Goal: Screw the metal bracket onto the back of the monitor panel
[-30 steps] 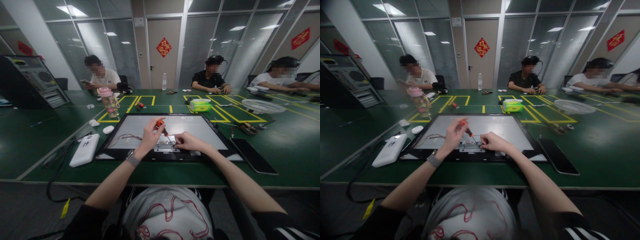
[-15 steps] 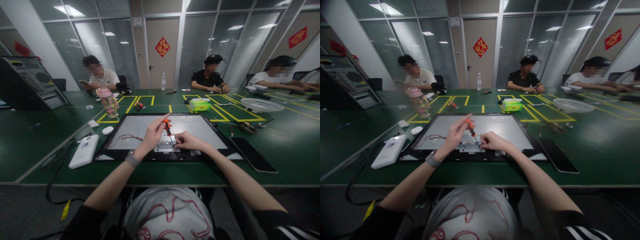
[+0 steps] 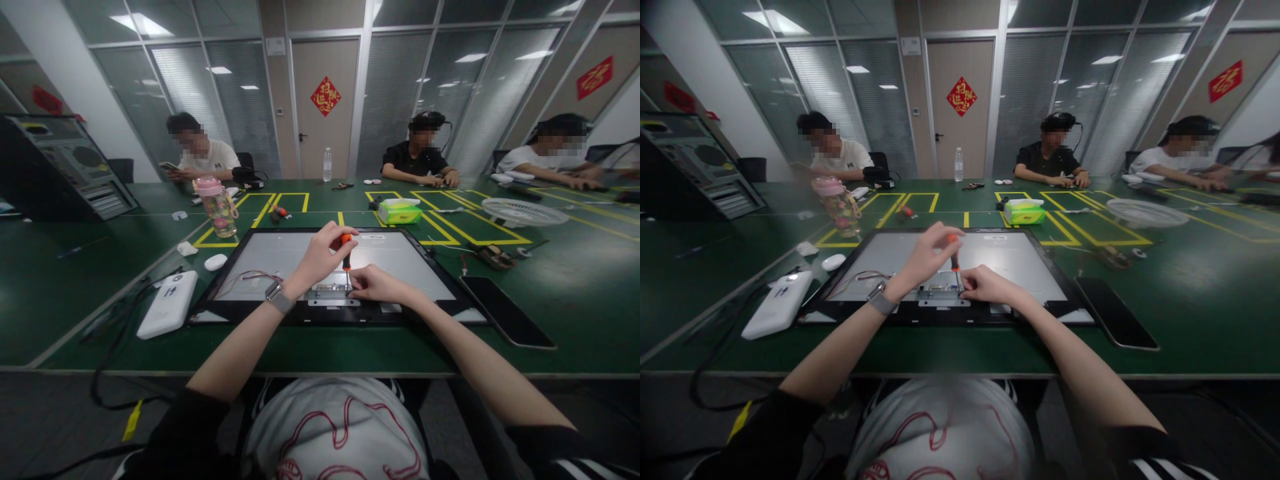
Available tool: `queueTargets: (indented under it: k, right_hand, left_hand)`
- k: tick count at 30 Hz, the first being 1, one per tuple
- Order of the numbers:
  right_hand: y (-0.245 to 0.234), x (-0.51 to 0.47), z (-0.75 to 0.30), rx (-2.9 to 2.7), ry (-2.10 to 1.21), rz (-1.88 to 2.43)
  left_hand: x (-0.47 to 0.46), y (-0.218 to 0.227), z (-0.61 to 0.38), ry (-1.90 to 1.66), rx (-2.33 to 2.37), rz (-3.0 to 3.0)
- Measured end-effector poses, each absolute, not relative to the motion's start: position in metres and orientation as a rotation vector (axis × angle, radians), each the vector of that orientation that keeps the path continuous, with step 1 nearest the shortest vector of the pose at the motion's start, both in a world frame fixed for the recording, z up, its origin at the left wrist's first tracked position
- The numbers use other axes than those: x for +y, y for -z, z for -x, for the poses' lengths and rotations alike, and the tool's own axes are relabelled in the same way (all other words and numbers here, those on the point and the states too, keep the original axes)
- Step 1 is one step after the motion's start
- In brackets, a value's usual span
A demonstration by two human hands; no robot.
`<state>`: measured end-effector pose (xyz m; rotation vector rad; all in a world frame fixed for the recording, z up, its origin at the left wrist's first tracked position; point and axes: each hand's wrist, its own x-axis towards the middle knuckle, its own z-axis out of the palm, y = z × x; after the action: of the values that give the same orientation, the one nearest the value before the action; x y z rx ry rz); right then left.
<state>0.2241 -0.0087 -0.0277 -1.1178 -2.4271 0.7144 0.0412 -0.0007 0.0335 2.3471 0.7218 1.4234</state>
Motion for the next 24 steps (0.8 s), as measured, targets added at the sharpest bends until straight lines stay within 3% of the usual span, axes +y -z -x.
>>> queueTargets:
  k: [12,24]
  right_hand:
    - [0.029,-0.006,-0.226,-2.411,-0.72,1.156]
    - [0.04,0.002,-0.237,-2.415,-0.492,1.134]
  left_hand:
    - [0.001,-0.01,-0.035,-1.589,0.757,-2.071]
    - [-0.004,-0.004,-0.04,-1.661,0.747,-1.991]
